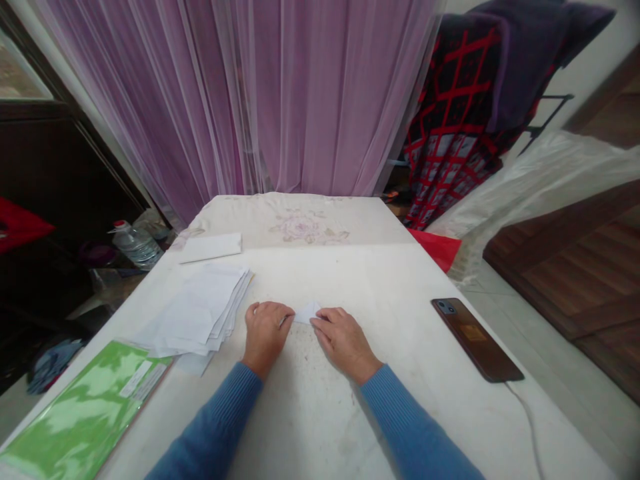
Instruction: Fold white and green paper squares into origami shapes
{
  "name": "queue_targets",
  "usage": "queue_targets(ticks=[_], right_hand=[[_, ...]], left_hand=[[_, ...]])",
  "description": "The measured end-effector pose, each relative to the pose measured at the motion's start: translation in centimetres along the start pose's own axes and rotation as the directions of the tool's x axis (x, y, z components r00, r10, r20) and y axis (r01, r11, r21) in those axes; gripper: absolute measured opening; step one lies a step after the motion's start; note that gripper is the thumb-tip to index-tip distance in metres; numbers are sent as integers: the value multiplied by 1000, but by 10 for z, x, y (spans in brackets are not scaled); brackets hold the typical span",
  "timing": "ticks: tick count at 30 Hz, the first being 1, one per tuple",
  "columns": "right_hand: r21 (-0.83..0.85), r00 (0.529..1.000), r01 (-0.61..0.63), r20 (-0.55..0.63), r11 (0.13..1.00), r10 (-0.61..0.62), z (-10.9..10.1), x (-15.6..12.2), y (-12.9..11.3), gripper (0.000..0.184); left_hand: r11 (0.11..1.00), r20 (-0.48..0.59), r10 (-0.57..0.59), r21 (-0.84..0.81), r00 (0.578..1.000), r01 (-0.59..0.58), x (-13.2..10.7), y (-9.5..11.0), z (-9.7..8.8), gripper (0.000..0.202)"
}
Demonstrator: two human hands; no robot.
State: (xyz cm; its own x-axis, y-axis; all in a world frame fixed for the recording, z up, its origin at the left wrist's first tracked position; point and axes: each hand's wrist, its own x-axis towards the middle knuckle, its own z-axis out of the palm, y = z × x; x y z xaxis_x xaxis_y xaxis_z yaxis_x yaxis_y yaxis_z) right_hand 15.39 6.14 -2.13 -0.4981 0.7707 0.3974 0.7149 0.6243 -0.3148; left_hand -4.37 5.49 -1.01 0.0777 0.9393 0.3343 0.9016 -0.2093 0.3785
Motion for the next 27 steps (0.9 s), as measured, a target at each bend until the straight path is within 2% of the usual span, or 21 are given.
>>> queue_targets(ticks=[4,9,16,27], right_hand=[[27,1000,-13,-9,1000,13,1,-1,1,20],[40,1000,-23,-21,999,23,3,-2,2,21],[68,999,-19,-26,997,21,1,-3,3,20],[41,998,-41,-42,998,42,1,-3,3,20]], left_hand=[[992,35,106,65,994,-108,1,-1,-1,15],[976,72,156,141,985,-165,2,-3,0,17],[907,95,316,262,944,-330,-6,4,-5,15],[843,183,324,389,928,-371,-20,17,-5,28]])
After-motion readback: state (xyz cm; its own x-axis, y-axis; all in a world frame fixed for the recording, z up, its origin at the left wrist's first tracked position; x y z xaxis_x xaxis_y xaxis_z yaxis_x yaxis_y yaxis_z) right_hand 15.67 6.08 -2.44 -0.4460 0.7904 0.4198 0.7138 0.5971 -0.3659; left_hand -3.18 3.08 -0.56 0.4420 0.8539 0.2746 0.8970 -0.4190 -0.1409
